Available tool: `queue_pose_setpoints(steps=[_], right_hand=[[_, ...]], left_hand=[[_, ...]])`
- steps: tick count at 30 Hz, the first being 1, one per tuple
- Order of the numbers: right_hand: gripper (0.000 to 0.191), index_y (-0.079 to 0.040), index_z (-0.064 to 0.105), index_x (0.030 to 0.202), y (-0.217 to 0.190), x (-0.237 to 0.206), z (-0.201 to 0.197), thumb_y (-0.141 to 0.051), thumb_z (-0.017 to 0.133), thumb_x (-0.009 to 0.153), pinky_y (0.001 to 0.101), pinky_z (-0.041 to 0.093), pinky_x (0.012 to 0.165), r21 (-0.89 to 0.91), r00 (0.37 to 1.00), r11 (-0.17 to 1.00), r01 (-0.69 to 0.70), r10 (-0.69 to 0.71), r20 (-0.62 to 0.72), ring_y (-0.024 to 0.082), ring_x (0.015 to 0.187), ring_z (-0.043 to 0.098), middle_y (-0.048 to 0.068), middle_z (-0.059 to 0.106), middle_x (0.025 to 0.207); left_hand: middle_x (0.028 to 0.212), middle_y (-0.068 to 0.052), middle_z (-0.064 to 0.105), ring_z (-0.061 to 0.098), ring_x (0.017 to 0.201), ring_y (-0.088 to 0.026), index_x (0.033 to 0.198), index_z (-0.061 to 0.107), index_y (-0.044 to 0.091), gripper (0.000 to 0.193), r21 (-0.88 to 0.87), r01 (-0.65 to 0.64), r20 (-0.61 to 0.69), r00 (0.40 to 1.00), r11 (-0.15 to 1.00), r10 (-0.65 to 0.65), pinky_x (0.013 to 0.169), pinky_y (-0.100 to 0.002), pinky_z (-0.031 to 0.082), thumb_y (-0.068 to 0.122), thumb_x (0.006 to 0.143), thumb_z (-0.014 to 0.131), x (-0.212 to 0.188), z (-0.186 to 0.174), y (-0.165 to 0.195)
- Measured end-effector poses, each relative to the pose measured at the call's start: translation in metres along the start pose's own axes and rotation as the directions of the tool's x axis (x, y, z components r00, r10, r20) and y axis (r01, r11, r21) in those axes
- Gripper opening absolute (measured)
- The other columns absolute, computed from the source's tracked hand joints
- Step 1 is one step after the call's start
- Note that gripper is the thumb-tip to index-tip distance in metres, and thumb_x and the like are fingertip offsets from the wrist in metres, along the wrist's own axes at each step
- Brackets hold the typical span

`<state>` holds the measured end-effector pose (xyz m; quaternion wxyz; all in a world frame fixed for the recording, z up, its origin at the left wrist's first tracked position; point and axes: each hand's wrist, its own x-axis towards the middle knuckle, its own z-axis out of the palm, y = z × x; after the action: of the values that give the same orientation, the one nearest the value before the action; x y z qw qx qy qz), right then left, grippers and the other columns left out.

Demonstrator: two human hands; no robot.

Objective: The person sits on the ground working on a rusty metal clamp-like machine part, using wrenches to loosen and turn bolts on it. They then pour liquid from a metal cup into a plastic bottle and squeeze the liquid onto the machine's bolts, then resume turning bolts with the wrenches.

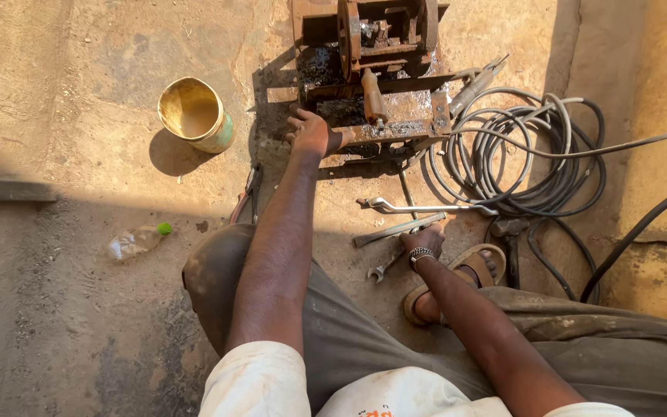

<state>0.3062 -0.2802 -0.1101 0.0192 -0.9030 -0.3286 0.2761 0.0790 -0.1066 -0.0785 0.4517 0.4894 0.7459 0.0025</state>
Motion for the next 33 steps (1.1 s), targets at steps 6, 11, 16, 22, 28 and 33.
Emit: queue_pose_setpoints(steps=[6, 11, 16, 22, 28, 33], right_hand=[[0.007, -0.005, 0.059, 0.080, -0.015, 0.004, -0.017, -0.007, 0.065, 0.078, 0.0394, 0.049, 0.043, 0.509, 0.896, 0.852, -0.124, -0.125, 0.427, 0.025, 0.052, 0.063, 0.013, 0.060, 0.067], [0.021, -0.013, 0.056, 0.080, -0.079, 0.046, -0.098, -0.029, 0.060, 0.093, 0.0220, 0.028, 0.032, 0.962, 0.545, 0.243, -0.125, -0.794, 0.271, 0.004, 0.039, 0.036, -0.007, 0.042, 0.056], [0.038, -0.014, 0.044, 0.083, -0.203, 0.060, -0.218, -0.042, 0.055, 0.107, 0.0297, 0.023, 0.035, 0.875, 0.195, -0.409, 0.259, -0.865, -0.462, 0.008, 0.038, 0.022, -0.003, 0.028, 0.051], [0.043, -0.014, 0.050, 0.077, -0.333, 0.064, -0.218, -0.045, 0.055, 0.106, 0.0322, 0.019, 0.041, 0.944, 0.477, -0.224, 0.241, -0.820, -0.316, 0.012, 0.041, 0.026, -0.001, 0.035, 0.056], [0.044, -0.017, 0.046, 0.067, -0.372, 0.092, -0.205, -0.039, 0.055, 0.104, 0.0302, 0.019, 0.042, 0.985, 0.609, 0.062, 0.161, -0.792, -0.050, 0.010, 0.044, 0.031, -0.004, 0.036, 0.053], [0.054, -0.018, 0.039, 0.061, -0.398, 0.100, -0.193, -0.041, 0.055, 0.107, 0.0293, 0.022, 0.044, 0.973, 0.654, 0.200, 0.119, -0.753, 0.075, 0.009, 0.043, 0.034, -0.004, 0.036, 0.050]], left_hand=[[0.164, -0.024, 0.032, 0.037, 0.147, -0.049, 0.166, 0.003, 0.004, 0.102, -0.165, 0.119, -0.091, 0.987, 0.979, -0.135, 0.121, -0.064, 0.030, 0.043, 0.093, 0.063, -0.003, -0.005, -0.001], [0.157, -0.022, 0.048, 0.049, 0.143, -0.037, 0.158, 0.027, 0.006, 0.072, -0.426, 0.063, -0.151, 0.979, 0.903, -0.140, 0.118, -0.059, 0.036, 0.041, 0.098, 0.048, 0.001, -0.005, -0.012], [0.142, -0.032, 0.054, 0.053, 0.131, -0.049, 0.156, 0.029, 0.002, 0.074, -0.470, -0.073, -0.371, 0.920, 0.880, -0.121, 0.109, -0.055, 0.042, 0.051, 0.101, 0.038, 0.009, 0.009, -0.021], [0.108, -0.027, 0.071, 0.065, 0.105, -0.048, 0.122, 0.052, 0.010, 0.045, -0.542, -0.192, -0.454, 0.886, 0.818, -0.092, 0.096, -0.058, 0.047, 0.046, 0.101, 0.036, 0.005, 0.010, -0.019], [0.095, -0.015, 0.071, 0.070, 0.085, -0.027, 0.112, 0.054, 0.012, 0.031, -0.427, -0.188, -0.533, 0.843, 0.884, -0.078, 0.084, -0.044, 0.057, 0.030, 0.107, 0.029, 0.028, 0.027, -0.026], [0.089, -0.008, 0.066, 0.068, 0.072, -0.014, 0.104, 0.058, 0.012, 0.041, -0.030, -0.095, -0.596, 0.801, 0.995, 0.058, 0.072, -0.032, 0.057, 0.021, 0.115, 0.020, 0.052, 0.038, -0.034]])
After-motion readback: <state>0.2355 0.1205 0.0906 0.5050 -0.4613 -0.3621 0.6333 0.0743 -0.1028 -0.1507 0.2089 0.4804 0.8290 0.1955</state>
